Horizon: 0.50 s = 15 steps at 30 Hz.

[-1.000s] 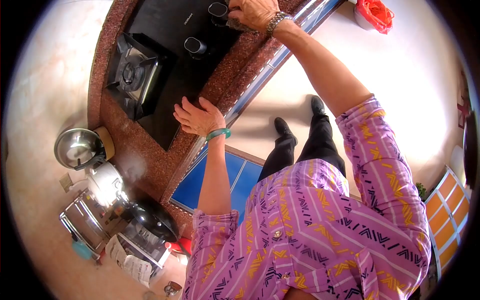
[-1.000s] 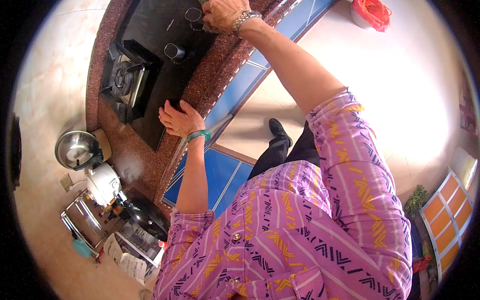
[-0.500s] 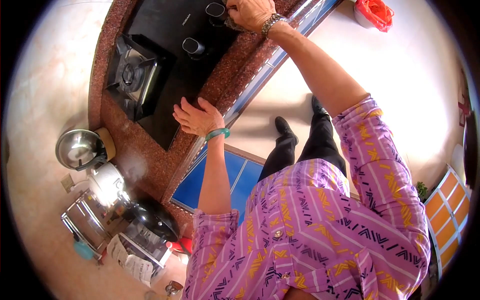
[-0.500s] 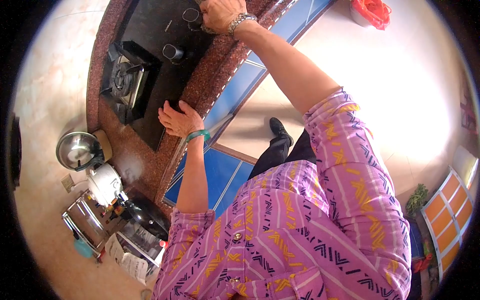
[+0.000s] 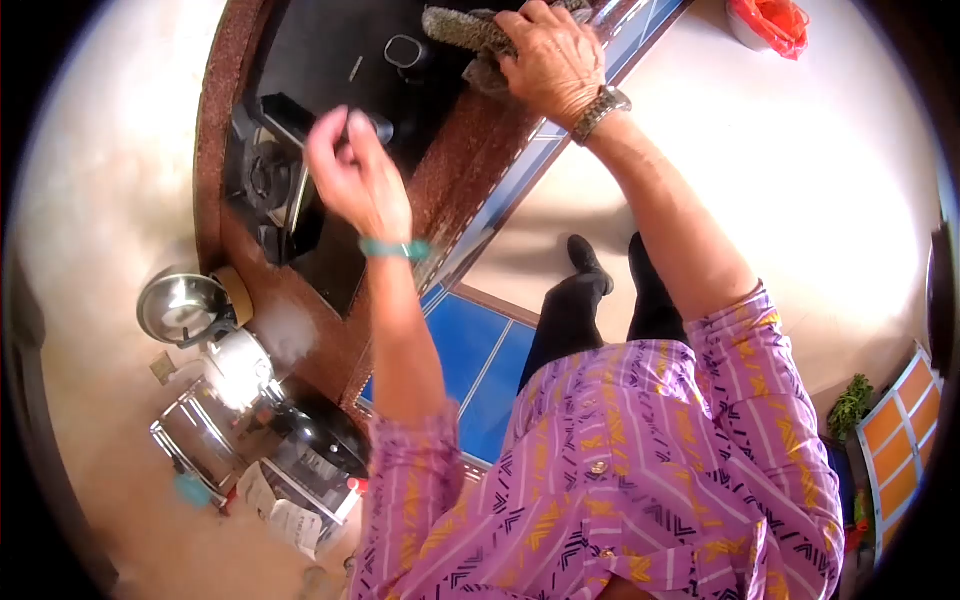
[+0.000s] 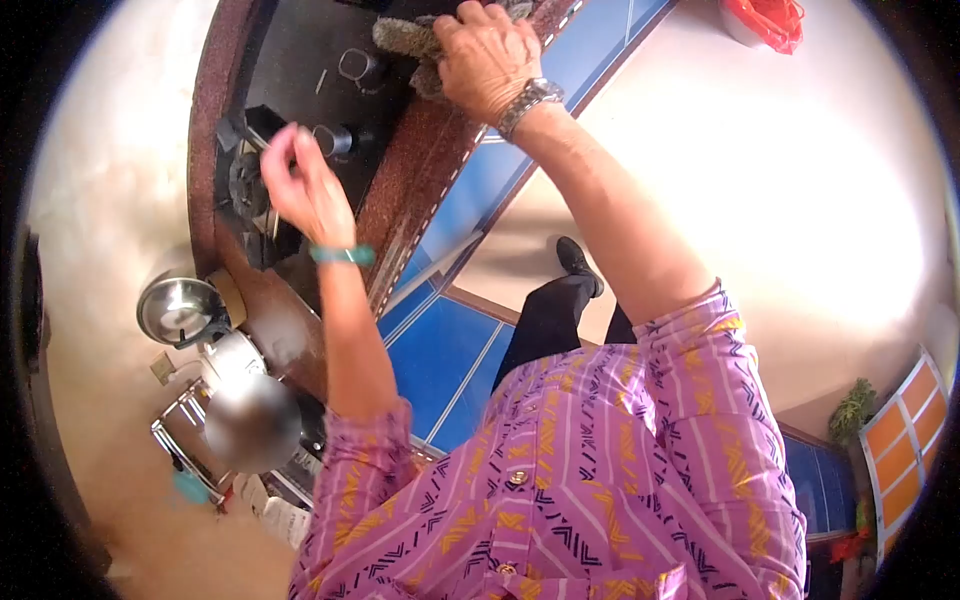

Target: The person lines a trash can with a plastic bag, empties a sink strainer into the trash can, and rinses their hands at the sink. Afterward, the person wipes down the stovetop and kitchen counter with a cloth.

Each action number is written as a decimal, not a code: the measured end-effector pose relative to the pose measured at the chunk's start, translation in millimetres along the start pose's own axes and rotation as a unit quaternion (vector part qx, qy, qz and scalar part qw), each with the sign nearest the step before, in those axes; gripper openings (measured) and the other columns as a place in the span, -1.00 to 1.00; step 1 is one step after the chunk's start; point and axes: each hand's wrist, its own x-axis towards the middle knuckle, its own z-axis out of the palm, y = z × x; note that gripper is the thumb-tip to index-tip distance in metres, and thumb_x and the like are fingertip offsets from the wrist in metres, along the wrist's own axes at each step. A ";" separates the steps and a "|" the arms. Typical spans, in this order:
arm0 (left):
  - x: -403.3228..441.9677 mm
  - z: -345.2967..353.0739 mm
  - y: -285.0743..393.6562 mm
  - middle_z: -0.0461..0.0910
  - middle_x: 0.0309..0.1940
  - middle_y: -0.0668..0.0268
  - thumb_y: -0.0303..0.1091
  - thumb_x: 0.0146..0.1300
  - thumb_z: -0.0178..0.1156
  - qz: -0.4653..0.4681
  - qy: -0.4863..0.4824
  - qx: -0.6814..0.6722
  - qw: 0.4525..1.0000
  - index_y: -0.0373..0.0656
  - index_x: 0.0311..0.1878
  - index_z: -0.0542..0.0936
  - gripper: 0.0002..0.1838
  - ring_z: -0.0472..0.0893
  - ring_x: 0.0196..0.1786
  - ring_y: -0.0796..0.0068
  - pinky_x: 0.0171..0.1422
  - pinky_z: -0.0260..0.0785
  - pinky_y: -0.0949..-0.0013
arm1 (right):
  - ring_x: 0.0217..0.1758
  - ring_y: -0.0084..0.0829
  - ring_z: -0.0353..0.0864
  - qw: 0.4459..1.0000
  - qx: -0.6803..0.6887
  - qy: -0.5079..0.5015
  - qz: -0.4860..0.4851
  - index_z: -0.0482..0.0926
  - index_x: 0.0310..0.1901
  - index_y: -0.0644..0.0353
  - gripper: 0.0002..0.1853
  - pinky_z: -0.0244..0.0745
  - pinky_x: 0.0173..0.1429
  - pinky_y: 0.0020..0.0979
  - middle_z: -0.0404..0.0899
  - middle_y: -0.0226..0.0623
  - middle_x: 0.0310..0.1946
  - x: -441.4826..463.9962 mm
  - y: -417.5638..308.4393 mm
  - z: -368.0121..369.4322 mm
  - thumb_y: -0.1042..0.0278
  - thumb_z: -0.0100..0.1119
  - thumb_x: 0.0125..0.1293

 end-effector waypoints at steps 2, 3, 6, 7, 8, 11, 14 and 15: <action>46.3 36.5 -16.7 0.51 -0.34 0.35 -0.29 0.21 0.17 0.019 -0.084 0.039 0.996 -0.24 -0.17 0.52 -0.77 0.45 -0.29 0.57 -0.19 0.32 0.50 | -0.20 -0.18 0.44 1.000 0.015 0.023 -0.007 0.52 -0.19 0.11 -0.69 0.38 -0.14 -0.18 0.41 -0.20 -0.41 1.3 2.9 4.5 0.44 0.10 -0.07; 64.2 52.7 -19.2 0.49 -0.37 0.19 -0.21 0.16 0.15 0.068 -0.098 0.087 0.989 -0.19 -0.26 0.52 -0.76 0.45 -0.29 0.28 -0.14 0.32 0.26 | -0.20 -0.18 0.44 1.000 0.016 0.020 -0.004 0.52 -0.19 0.11 -0.69 0.38 -0.14 -0.18 0.41 -0.20 -0.41 -1.0 1.0 6.5 0.44 0.10 -0.07; 90.2 83.4 -39.0 0.55 -0.26 0.03 0.07 0.23 -0.08 0.015 -0.153 0.201 0.967 -0.20 -0.20 0.51 -0.53 0.51 -0.15 -0.03 -0.02 0.29 0.11 | -0.29 -0.04 0.51 0.977 0.164 0.078 0.112 0.52 -0.31 0.23 -0.74 0.45 -0.17 -0.11 0.46 -0.09 -0.39 -3.4 -3.6 27.5 0.29 0.13 -0.05; 94.8 89.3 -36.9 0.56 -0.27 0.01 0.10 0.23 -0.11 -0.017 -0.179 0.208 0.962 -0.20 -0.22 0.50 -0.51 0.51 -0.14 -0.07 -0.02 0.29 0.09 | -0.30 -0.02 0.51 0.972 0.171 0.104 0.124 0.51 -0.27 0.26 -0.73 0.45 -0.20 -0.11 0.45 -0.05 -0.39 -5.4 -10.8 31.8 0.32 0.13 -0.03; 95.3 92.0 -35.8 0.56 -0.30 -0.02 0.12 0.23 -0.12 -0.025 -0.219 0.226 0.949 -0.19 -0.25 0.48 -0.50 0.50 -0.15 -0.10 -0.05 0.29 0.07 | -0.31 0.00 0.50 0.962 0.196 0.125 0.144 0.50 -0.25 0.25 -0.73 0.45 -0.21 -0.11 0.45 -0.04 -0.38 -7.2 -18.5 36.8 0.34 0.13 -0.03; 94.4 97.6 -48.0 0.52 -0.33 -0.10 0.08 0.25 -0.16 0.014 -0.278 0.243 0.929 -0.21 -0.28 0.46 -0.52 0.44 -0.17 -0.20 -0.13 0.27 0.01 | -0.27 -0.01 0.47 0.950 0.223 0.129 0.176 0.45 -0.22 0.24 -0.70 0.44 -0.21 -0.13 0.41 -0.06 -0.35 -10.9 -44.4 47.7 0.42 0.16 -0.07; 91.5 99.8 -47.8 0.55 -0.31 0.00 -0.01 0.26 -0.21 -0.001 -0.285 0.212 0.935 -0.19 -0.35 0.48 -0.57 0.47 -0.18 -0.15 -0.13 0.31 0.00 | -0.24 -0.19 0.41 0.971 0.152 0.149 0.111 0.49 -0.28 0.18 -0.68 0.39 -0.24 -0.25 0.39 -0.22 -0.40 -5.9 -56.7 68.5 0.45 0.20 -0.20; 92.2 100.4 -50.3 0.55 -0.31 0.00 -0.01 0.26 -0.21 0.003 -0.291 0.209 0.933 -0.19 -0.35 0.48 -0.57 0.47 -0.18 -0.15 -0.13 0.31 0.00 | -0.24 -0.19 0.41 0.970 0.148 0.152 0.118 0.49 -0.28 0.18 -0.68 0.39 -0.24 -0.25 0.39 -0.22 -0.40 -5.9 -56.5 74.2 0.45 0.20 -0.20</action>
